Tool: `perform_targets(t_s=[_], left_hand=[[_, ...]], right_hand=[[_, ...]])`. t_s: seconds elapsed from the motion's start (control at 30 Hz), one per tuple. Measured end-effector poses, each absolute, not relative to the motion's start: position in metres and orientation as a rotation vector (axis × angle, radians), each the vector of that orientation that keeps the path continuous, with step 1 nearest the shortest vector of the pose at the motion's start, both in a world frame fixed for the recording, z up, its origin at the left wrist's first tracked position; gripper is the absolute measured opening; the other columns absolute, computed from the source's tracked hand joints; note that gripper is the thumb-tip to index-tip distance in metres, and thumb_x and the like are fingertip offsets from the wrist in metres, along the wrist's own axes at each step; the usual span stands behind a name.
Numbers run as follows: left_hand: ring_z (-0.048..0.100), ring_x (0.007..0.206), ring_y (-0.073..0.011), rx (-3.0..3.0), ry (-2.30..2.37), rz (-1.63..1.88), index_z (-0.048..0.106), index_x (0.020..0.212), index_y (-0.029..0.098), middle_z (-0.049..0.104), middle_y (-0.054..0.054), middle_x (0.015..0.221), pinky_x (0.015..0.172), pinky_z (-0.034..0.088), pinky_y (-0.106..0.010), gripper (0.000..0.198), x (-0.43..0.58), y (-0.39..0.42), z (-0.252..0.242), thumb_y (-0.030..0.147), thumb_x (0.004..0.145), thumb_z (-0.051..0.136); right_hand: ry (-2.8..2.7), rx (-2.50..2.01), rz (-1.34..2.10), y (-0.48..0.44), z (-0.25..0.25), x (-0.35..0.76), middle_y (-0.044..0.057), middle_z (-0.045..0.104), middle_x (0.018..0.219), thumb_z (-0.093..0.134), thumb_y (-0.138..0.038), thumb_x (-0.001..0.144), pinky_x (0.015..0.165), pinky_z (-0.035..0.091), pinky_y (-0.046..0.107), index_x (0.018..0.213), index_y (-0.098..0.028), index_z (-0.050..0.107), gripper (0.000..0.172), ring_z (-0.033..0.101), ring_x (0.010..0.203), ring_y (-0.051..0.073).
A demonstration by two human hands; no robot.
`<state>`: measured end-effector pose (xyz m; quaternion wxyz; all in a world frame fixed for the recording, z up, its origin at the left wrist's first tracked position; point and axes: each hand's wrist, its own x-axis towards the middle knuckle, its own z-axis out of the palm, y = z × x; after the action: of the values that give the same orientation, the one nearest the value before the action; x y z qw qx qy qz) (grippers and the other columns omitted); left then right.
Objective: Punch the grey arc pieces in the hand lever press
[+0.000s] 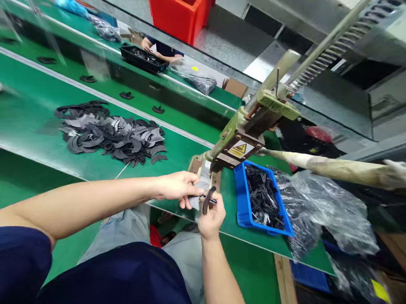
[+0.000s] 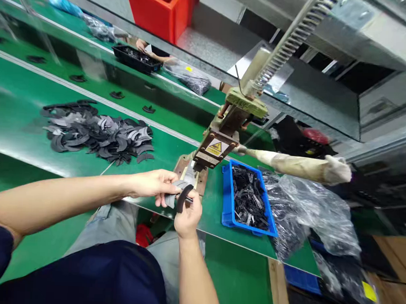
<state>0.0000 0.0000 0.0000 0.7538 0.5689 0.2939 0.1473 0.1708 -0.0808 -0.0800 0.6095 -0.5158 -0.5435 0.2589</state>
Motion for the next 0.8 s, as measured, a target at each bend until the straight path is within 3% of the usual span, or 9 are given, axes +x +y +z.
perform_targets(t_s=[0.23, 0.37, 0.5, 0.67, 0.8], left_hand=[[0.066, 0.049, -0.0155, 1.462, 0.735, 0.375, 0.058, 0.090, 0.020, 0.068, 0.001, 0.064, 0.043, 0.046, -0.021, 0.043, 0.009, 0.000, 0.014, 0.057, 0.082, 0.078], [0.065, 0.050, -0.0134, 1.336, 0.599, 0.273, 0.055, 0.089, 0.019, 0.069, -0.001, 0.067, 0.044, 0.043, -0.020, 0.051, 0.009, 0.009, 0.015, 0.062, 0.079, 0.080], [0.061, 0.049, -0.0117, 1.386, 0.649, 0.322, 0.052, 0.090, 0.020, 0.066, 0.002, 0.065, 0.048, 0.043, -0.022, 0.052, 0.003, 0.017, 0.005, 0.065, 0.082, 0.076], [0.060, 0.071, -0.0136, 1.808, 0.861, 0.723, 0.059, 0.098, 0.020, 0.064, -0.001, 0.088, 0.063, 0.048, -0.027, 0.038, 0.000, 0.002, 0.005, 0.056, 0.090, 0.071], [0.056, 0.083, -0.0170, 2.126, 0.798, 0.755, 0.062, 0.080, 0.020, 0.057, -0.002, 0.087, 0.073, 0.046, -0.030, 0.031, 0.003, -0.003, 0.000, 0.047, 0.092, 0.070]], right_hand=[[-1.271, -1.239, 0.529, -0.086, -0.085, 0.173, 0.002, 0.068, 0.087, 0.061, -0.038, 0.095, 0.070, 0.055, 0.028, 0.098, -0.019, 0.062, 0.019, 0.064, 0.076, 0.012], [-1.322, -1.259, 0.438, -0.085, -0.081, 0.176, 0.000, 0.067, 0.084, 0.056, -0.035, 0.098, 0.068, 0.055, 0.027, 0.098, -0.020, 0.059, 0.015, 0.064, 0.073, 0.012], [-1.516, -1.269, 0.369, -0.083, -0.071, 0.191, 0.003, 0.072, 0.095, 0.060, -0.032, 0.096, 0.077, 0.056, 0.030, 0.105, -0.021, 0.065, 0.015, 0.067, 0.083, 0.014], [-1.739, -1.265, 0.262, -0.083, -0.063, 0.206, 0.006, 0.073, 0.096, 0.058, -0.027, 0.096, 0.085, 0.055, 0.035, 0.102, -0.022, 0.069, 0.013, 0.067, 0.091, 0.018], [-1.839, -1.243, 0.187, -0.083, -0.063, 0.207, 0.006, 0.072, 0.092, 0.057, -0.024, 0.096, 0.081, 0.054, 0.035, 0.102, -0.022, 0.068, 0.012, 0.066, 0.087, 0.017]])
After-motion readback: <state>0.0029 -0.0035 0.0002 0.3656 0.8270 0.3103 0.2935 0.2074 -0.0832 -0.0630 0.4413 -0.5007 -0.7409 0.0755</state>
